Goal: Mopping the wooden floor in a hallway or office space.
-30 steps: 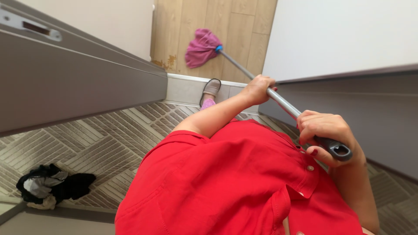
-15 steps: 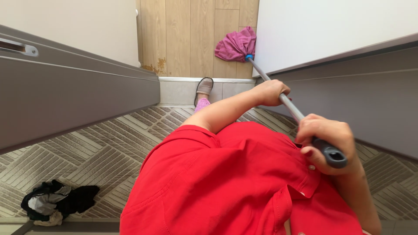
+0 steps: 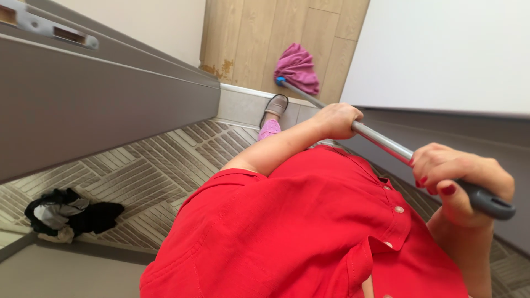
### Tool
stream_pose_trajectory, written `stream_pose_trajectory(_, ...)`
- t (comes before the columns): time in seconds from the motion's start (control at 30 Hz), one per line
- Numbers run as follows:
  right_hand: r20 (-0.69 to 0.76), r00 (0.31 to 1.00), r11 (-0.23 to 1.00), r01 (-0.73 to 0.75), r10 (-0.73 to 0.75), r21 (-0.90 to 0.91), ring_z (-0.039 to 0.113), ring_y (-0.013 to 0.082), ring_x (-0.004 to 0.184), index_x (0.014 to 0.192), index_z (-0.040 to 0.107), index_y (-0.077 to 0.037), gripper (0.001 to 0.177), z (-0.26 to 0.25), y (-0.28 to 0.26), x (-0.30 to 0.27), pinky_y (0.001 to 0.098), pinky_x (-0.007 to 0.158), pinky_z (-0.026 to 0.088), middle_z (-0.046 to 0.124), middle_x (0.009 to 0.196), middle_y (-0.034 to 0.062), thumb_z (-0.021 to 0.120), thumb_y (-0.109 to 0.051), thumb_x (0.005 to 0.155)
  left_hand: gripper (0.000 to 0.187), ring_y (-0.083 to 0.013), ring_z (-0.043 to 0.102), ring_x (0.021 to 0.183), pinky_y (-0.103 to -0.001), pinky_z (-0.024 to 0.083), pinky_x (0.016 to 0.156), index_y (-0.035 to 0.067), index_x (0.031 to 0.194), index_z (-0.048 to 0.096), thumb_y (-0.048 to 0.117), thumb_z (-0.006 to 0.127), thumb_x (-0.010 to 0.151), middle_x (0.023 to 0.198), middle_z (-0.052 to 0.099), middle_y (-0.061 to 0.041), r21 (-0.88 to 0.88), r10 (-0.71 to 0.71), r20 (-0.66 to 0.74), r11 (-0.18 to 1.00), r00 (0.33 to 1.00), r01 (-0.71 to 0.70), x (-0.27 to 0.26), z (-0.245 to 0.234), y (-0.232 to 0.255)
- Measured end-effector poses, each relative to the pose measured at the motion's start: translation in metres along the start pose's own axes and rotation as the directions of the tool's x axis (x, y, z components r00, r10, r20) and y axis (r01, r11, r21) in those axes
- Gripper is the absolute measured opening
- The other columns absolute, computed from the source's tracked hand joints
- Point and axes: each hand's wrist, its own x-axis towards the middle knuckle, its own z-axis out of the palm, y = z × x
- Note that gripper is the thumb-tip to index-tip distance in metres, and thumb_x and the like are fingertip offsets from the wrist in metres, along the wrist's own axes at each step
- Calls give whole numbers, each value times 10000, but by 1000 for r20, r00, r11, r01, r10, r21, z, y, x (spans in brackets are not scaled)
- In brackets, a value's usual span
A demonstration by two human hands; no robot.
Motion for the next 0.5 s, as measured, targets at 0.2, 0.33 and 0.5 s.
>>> stream_pose_trajectory(0.2, -37, 998, 993, -53, 57, 103, 560, 208, 600, 878, 623, 38, 269, -6, 57, 52, 375, 632, 475, 561, 675, 57, 606, -188, 1022, 118, -350, 708, 866, -484, 560, 745, 159, 826, 729, 249, 714, 752, 831, 736, -122, 120, -35, -120, 992, 992, 49, 11, -65, -54)
stream_pose_trajectory(0.33, 95, 995, 993, 0, -12, 121, 606, 193, 648, 907, 611, 23, 207, 14, 81, 111, 414, 786, 526, 591, 725, 79, 582, -147, 1021, 114, -352, 708, 854, -496, 550, 733, 163, 801, 711, 273, 727, 775, 823, 736, -117, 141, -83, -206, 984, 975, 114, 9, -111, -98)
stream_pose_trajectory(0.5, 377, 925, 995, 72, -40, -73, 673, 247, 773, 856, 611, -8, 111, 45, 99, 188, 470, 962, 590, 640, 796, 98, 523, 37, 805, 70, -359, 702, 796, -505, 540, 713, 161, 791, 686, 227, 703, 807, 765, 717, -122, 185, -48, -376, 975, 925, 126, 15, -145, -176)
